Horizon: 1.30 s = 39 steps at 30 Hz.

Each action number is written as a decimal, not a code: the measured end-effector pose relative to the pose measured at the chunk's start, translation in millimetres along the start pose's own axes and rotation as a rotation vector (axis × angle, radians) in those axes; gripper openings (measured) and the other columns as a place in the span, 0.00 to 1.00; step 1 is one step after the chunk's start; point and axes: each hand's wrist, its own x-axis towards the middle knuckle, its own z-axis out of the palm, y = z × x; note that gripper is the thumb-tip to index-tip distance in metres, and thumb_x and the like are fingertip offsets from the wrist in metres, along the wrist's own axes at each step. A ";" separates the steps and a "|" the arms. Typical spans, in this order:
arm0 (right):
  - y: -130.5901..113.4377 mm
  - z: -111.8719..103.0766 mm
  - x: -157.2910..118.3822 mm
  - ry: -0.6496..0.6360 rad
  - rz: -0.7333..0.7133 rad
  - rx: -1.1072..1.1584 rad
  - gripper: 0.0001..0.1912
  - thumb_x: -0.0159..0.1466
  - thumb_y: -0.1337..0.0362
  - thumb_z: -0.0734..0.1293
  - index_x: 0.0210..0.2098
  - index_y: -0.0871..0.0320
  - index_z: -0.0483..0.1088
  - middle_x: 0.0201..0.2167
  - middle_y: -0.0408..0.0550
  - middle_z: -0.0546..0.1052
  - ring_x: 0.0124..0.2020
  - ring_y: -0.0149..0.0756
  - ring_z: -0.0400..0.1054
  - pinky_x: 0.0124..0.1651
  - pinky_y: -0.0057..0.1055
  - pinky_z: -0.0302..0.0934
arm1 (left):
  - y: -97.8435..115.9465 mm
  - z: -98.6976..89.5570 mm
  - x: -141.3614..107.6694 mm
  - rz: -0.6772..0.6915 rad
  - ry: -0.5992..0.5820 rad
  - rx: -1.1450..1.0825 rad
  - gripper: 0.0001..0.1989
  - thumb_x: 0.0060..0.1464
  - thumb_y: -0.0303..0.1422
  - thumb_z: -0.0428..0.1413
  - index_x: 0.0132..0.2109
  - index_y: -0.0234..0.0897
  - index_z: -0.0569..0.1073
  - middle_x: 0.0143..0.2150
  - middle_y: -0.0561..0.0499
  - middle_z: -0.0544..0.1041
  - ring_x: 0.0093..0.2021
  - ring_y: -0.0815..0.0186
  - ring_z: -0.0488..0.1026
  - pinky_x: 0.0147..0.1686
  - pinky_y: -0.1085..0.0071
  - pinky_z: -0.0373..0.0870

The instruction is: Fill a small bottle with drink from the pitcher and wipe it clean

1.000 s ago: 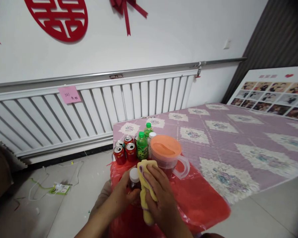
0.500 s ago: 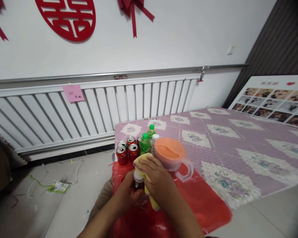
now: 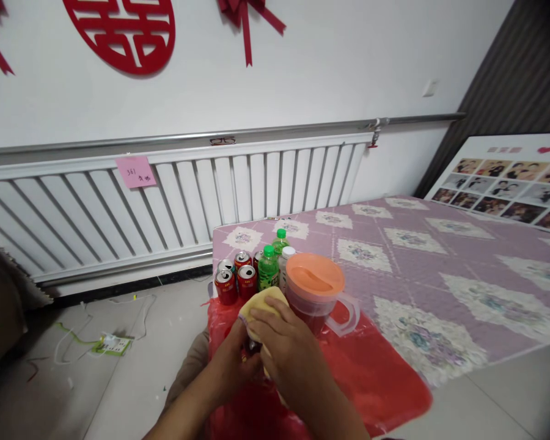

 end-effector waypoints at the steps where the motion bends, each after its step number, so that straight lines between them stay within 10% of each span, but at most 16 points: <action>1: 6.2 -0.8 3.3 0.002 0.010 0.052 0.24 0.58 0.79 0.62 0.52 0.57 0.74 0.52 0.49 0.79 0.56 0.44 0.69 0.66 0.48 0.59 | -0.4 -0.9 0.4 -0.012 -0.010 0.009 0.21 0.45 0.27 0.59 0.49 0.37 0.71 0.42 0.48 0.78 0.39 0.59 0.73 0.39 0.66 0.73; 12: 55.7 18.8 -19.9 0.004 0.398 0.502 0.28 0.55 0.75 0.60 0.51 0.54 0.75 0.56 0.51 0.76 0.57 0.42 0.70 0.62 0.47 0.62 | -1.6 -0.3 -2.5 -0.082 -0.007 0.002 0.33 0.43 0.24 0.59 0.59 0.36 0.68 0.47 0.45 0.77 0.47 0.55 0.73 0.56 0.59 0.68; 23: 31.7 27.6 -101.3 0.125 0.260 0.266 0.26 0.58 0.73 0.63 0.54 0.51 0.72 0.53 0.51 0.78 0.58 0.44 0.69 0.59 0.47 0.66 | -29.0 2.9 -1.9 -0.069 -0.045 -0.069 0.35 0.46 0.27 0.57 0.63 0.34 0.61 0.62 0.38 0.68 0.65 0.49 0.63 0.66 0.52 0.55; 33: 63.4 33.3 -32.2 0.124 0.307 0.431 0.27 0.53 0.76 0.61 0.49 0.54 0.75 0.53 0.51 0.78 0.57 0.41 0.70 0.61 0.46 0.63 | -22.5 -0.5 2.1 -0.025 -0.068 -0.147 0.32 0.45 0.26 0.59 0.59 0.37 0.61 0.56 0.42 0.73 0.56 0.54 0.71 0.59 0.58 0.66; 39: 71.9 49.0 -43.9 -0.011 0.539 0.672 0.26 0.54 0.75 0.59 0.49 0.55 0.76 0.54 0.50 0.78 0.56 0.41 0.72 0.60 0.46 0.64 | -22.6 -9.5 1.2 -0.063 -0.152 -0.079 0.33 0.45 0.22 0.57 0.60 0.41 0.62 0.56 0.47 0.74 0.57 0.57 0.70 0.59 0.60 0.65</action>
